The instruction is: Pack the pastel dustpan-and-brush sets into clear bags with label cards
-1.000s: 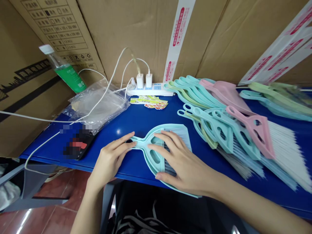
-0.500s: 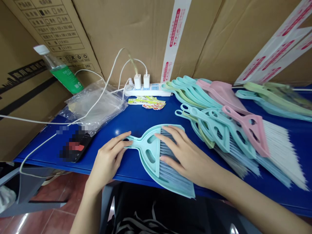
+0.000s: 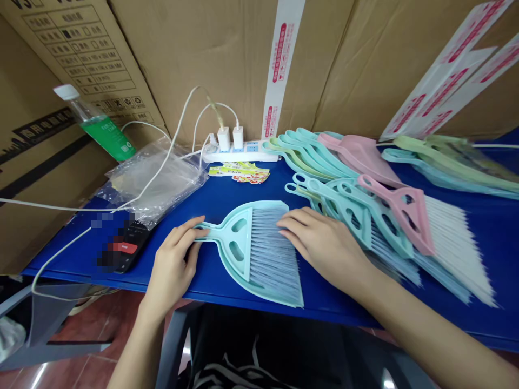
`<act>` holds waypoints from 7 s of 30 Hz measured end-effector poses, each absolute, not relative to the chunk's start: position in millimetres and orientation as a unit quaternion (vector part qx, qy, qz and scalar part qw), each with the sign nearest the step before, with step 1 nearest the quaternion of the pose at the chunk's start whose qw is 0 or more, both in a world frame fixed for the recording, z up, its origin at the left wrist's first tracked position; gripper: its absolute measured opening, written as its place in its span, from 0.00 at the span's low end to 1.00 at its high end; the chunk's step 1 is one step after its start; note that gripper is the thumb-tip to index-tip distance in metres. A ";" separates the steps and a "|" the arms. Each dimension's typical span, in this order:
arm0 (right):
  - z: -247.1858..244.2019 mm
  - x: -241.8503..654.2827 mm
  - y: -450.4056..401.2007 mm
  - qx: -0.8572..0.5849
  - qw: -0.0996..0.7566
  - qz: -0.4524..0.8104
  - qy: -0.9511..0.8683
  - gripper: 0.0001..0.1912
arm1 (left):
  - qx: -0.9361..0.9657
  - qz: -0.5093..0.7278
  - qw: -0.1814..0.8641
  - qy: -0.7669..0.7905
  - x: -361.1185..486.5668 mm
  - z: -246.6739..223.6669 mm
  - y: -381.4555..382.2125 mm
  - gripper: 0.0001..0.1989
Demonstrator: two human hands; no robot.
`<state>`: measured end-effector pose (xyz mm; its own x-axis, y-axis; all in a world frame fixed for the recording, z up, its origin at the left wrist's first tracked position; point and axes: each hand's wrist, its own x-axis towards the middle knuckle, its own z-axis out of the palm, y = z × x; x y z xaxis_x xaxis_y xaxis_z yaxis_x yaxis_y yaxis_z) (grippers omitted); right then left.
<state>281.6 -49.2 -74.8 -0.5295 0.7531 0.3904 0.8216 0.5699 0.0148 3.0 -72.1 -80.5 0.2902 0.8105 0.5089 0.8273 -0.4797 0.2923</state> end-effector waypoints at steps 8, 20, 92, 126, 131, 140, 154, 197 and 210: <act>-71.5 287.4 -42.4 -0.476 0.215 -0.071 -0.850 0.13 | -0.815 -0.269 0.065 -0.509 -2.0 -71.2 -71.0 0.13; -47.8 282.3 -39.8 -0.424 0.171 -0.033 -0.889 0.14 | -0.882 -0.071 0.168 -0.435 20.0 -14.8 -57.4 0.18; -47.2 306.1 -23.6 -0.334 0.113 0.097 -0.931 0.13 | -0.899 0.035 0.162 -0.405 86.2 -34.9 33.1 0.15; -67.3 275.5 -30.1 -0.341 0.269 0.178 -0.883 0.10 | -0.886 0.042 0.141 -0.440 85.9 -41.1 31.7 0.24; -66.4 274.9 -31.1 -0.338 0.272 0.241 -0.868 0.10 | -0.894 0.034 0.106 -0.435 82.8 -44.4 33.4 0.26; -62.1 272.8 -29.0 -0.309 0.281 0.393 -0.819 0.08 | -0.892 0.066 0.083 -0.439 85.2 -41.3 34.2 0.26; -71.9 267.6 -28.0 -0.313 0.263 0.393 -0.824 0.08 | -0.884 0.085 0.061 -0.455 90.6 -38.5 30.9 0.23; -63.6 273.1 -36.2 -0.379 0.259 0.208 -0.864 0.09 | -0.890 0.084 0.109 -0.435 92.6 -38.2 30.3 0.18; -72.7 275.4 -34.6 -0.366 0.255 0.024 -0.895 0.13 | -0.908 0.055 0.057 -0.411 90.1 -41.9 39.8 0.27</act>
